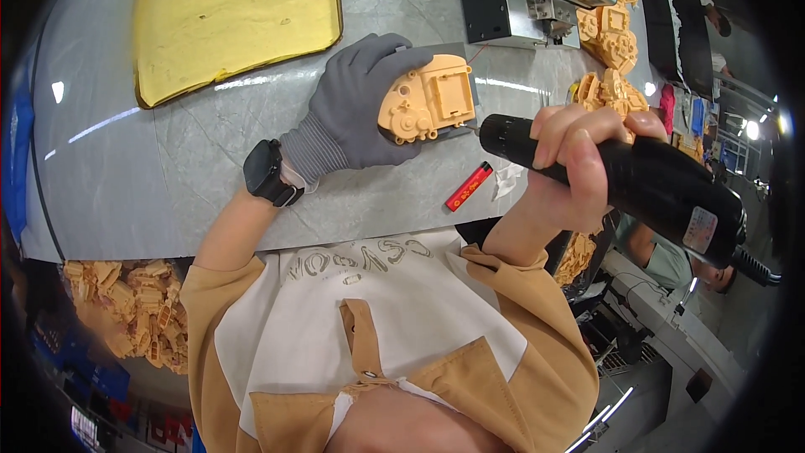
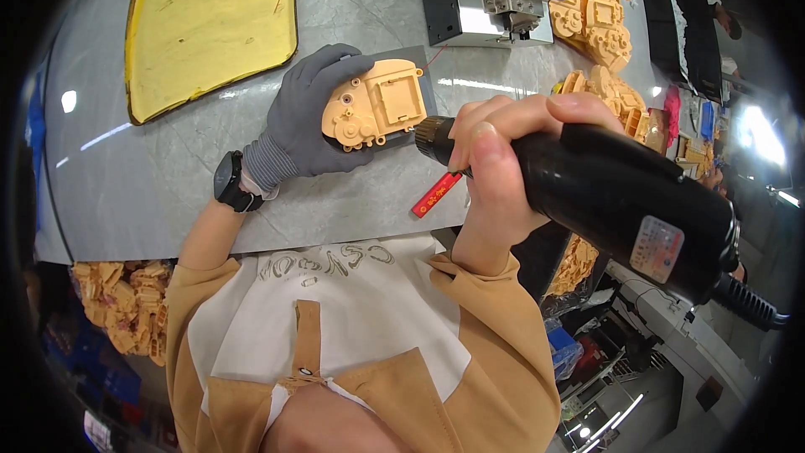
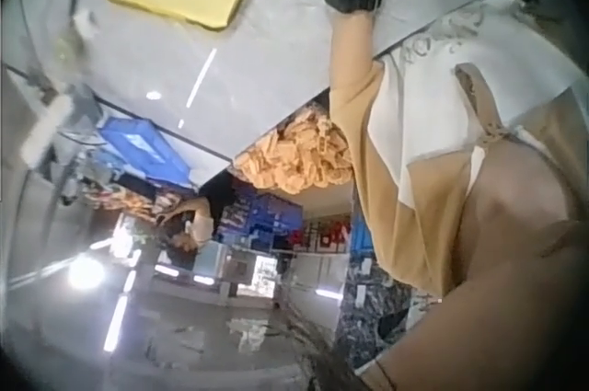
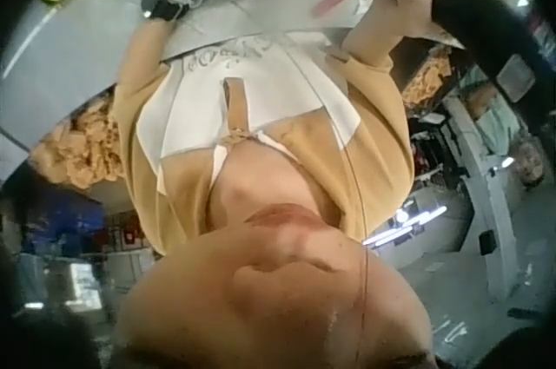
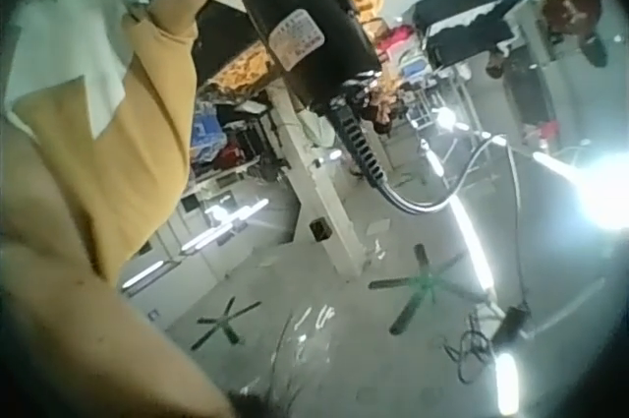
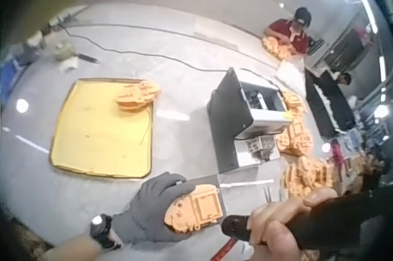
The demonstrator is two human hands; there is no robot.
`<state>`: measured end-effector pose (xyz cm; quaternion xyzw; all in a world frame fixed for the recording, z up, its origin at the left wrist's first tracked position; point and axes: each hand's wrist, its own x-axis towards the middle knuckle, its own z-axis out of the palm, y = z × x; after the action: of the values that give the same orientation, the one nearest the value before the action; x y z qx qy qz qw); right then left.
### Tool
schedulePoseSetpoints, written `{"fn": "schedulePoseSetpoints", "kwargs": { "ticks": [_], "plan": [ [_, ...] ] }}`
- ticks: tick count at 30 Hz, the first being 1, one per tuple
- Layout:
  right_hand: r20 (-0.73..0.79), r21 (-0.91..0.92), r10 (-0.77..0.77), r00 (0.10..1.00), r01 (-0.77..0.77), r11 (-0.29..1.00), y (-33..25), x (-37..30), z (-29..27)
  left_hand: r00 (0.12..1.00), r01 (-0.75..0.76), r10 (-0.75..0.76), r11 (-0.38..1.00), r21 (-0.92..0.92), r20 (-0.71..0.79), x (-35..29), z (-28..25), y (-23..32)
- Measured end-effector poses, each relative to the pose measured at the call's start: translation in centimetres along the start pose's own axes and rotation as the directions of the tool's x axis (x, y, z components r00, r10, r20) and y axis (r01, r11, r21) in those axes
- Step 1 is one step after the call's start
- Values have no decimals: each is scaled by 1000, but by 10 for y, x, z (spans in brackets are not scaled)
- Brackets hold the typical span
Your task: The person fastens plastic components by placing them on a fixture, driving screws into them using an electric screwdriver, and setting the assembled parts onto a tray.
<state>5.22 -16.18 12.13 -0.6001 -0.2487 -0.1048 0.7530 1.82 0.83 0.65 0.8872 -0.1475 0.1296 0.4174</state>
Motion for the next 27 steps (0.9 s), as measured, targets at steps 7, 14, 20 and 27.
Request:
{"fn": "schedulePoseSetpoints", "kwargs": {
  "ticks": [7, 14, 20, 27],
  "plan": [
    [-9, -55, 4, 1000, -4, 998, 5, 0, 7, 999, 29, -28, 999, -37, 21, -2, -1, 0],
    [134, -99, 50, 990, -37, 994, 9, -1, 4, 1000, 28, -27, 997, -69, 16, -2, 0, -1],
    [189, -54, 11, 982, -1, 999, 15, -2, 6, 998, 46, -42, 996, -74, 44, 1, -5, 1],
    [106, 3, 50, 993, -50, 999, 8, -4, -1, 1000, 12, -11, 998, -67, 22, 0, -6, -2]
  ]
}}
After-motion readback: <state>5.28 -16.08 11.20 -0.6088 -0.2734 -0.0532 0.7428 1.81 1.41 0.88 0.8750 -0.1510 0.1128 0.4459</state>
